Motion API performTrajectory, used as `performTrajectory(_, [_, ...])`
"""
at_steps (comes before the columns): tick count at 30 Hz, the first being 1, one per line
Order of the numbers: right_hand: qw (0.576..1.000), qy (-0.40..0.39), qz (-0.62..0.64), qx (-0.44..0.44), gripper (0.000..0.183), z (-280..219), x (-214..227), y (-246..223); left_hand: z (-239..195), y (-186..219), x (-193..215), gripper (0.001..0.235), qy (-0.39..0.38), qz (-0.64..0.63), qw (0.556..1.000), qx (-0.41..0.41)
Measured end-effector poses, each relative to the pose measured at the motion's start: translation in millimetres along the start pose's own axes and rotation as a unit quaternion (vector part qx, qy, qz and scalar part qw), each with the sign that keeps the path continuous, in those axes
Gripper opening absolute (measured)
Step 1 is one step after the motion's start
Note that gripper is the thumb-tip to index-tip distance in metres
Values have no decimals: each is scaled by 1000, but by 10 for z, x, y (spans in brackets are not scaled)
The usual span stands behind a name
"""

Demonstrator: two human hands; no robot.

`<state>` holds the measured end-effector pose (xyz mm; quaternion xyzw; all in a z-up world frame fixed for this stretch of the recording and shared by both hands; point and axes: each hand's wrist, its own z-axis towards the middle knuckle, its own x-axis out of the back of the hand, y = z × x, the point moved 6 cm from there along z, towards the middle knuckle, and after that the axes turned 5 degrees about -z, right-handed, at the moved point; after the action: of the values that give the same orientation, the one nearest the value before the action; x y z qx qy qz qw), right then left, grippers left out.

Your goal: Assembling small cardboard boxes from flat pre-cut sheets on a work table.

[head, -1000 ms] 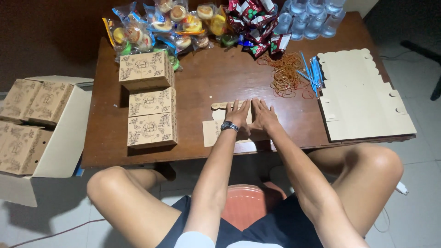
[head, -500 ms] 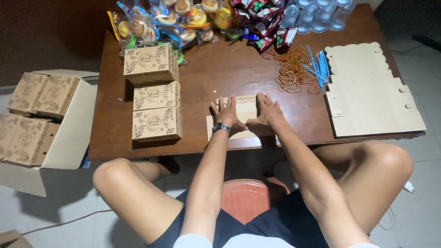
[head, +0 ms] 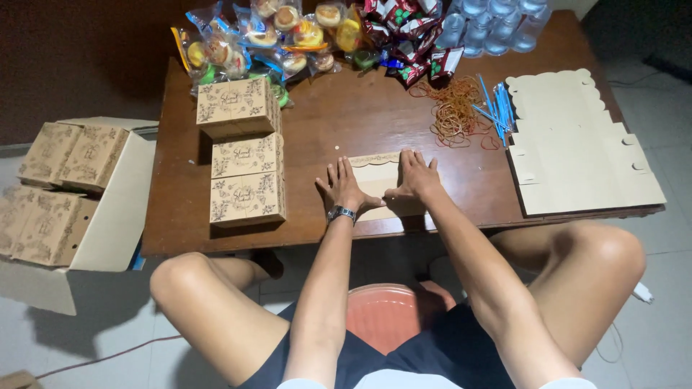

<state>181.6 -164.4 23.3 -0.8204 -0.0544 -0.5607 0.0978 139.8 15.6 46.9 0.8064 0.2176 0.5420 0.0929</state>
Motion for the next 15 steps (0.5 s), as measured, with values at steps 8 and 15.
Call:
performTrajectory(8, [985, 62, -32, 159, 91, 579, -416, -651, 322, -174, -356, 131, 12, 22, 1000, -3])
performTrajectory(15, [984, 61, 6, 168, 71, 556, -462, -706, 276, -163, -307, 117, 20, 27, 999, -3])
